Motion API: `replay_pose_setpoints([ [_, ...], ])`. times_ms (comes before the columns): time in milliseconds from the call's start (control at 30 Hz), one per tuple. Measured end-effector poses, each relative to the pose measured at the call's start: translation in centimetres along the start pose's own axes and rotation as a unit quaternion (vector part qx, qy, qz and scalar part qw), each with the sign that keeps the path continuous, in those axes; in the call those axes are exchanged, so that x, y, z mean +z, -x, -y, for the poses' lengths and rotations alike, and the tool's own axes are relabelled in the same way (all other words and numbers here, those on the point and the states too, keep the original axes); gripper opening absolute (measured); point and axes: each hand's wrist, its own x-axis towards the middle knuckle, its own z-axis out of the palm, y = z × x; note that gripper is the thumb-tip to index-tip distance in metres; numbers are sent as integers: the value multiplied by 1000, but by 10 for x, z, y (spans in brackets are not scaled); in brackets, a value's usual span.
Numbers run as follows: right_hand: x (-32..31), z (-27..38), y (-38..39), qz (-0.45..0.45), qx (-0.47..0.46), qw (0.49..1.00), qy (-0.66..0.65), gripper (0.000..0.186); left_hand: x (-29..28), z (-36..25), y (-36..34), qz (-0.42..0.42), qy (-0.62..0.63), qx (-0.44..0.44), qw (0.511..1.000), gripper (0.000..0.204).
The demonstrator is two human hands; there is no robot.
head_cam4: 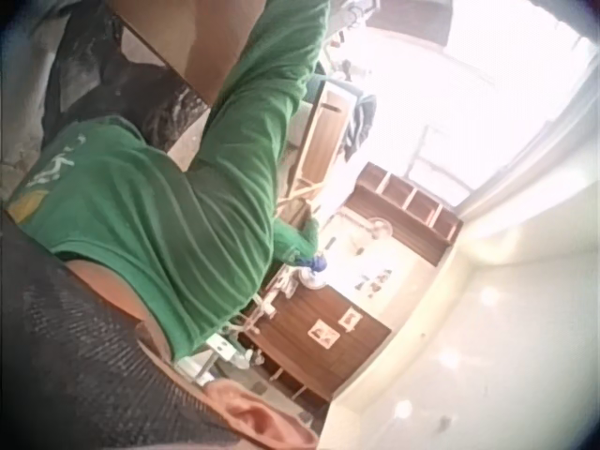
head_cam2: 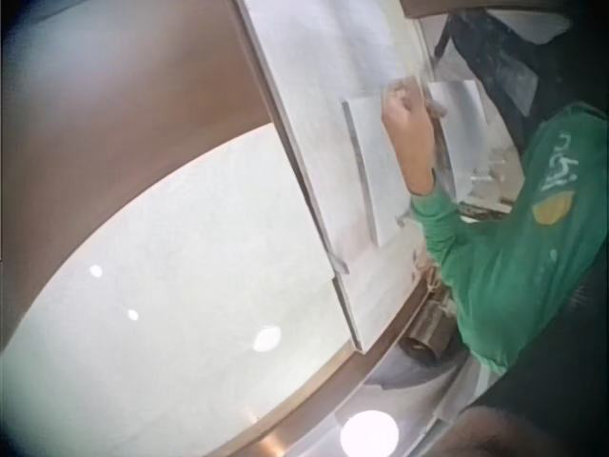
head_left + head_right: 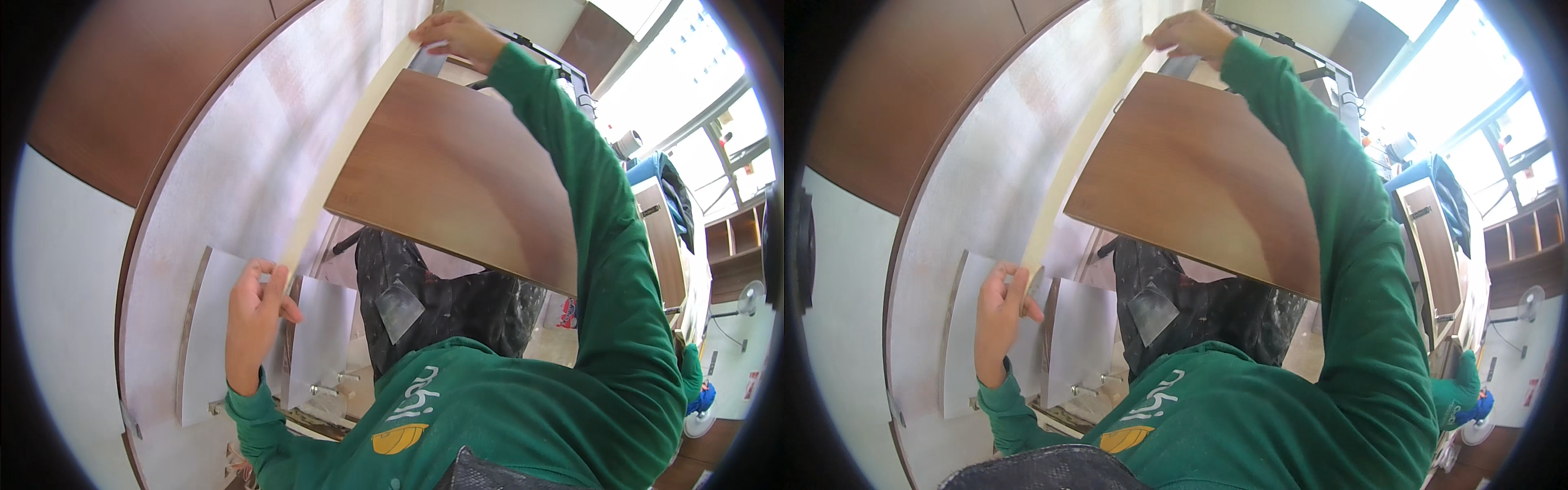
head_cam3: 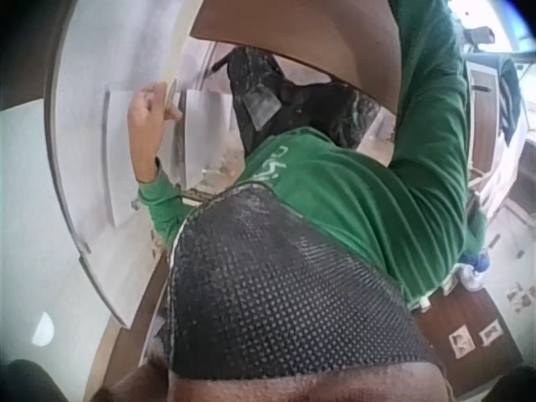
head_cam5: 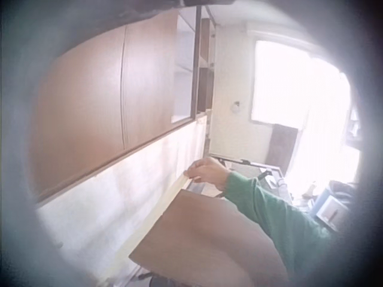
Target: The person applies masking tape along the edges of a wooden panel, then uses a metal scraper to press the tape firmly. The person repeats this process on multiple edges of the panel.
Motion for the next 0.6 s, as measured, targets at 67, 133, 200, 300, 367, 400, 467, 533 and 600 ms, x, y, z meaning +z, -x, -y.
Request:
replay_pose_setpoints([
  [67,13,-26,-19,-17,50,999,0,25,-4,-1,-22,-44,-76,9,996,33],
  [133,17,-54,-33,-16,66,997,46,30,-1,-10,-37,25,-69,-26,997,33],
  [200,18,-78,-46,-20,79,995,64,32,-2,-16,-48,93,-44,-52,993,32],
  [300,16,-92,-55,-33,94,993,68,33,-1,-17,-55,168,15,-65,983,29],
  [367,22,-94,-58,-35,101,991,86,32,1,-21,-54,172,32,-58,983,26],
  [400,26,-95,-56,-37,95,993,66,30,5,-22,-52,170,49,-55,983,25],
  [467,31,-96,-54,-42,83,995,26,26,12,-26,-51,168,81,-47,981,23],
  [533,33,-95,-54,-58,100,993,-9,25,7,-34,-44,180,122,-56,974,21],
  [600,32,-102,-54,-66,104,992,-36,23,6,-40,-39,190,146,-60,969,21],
])
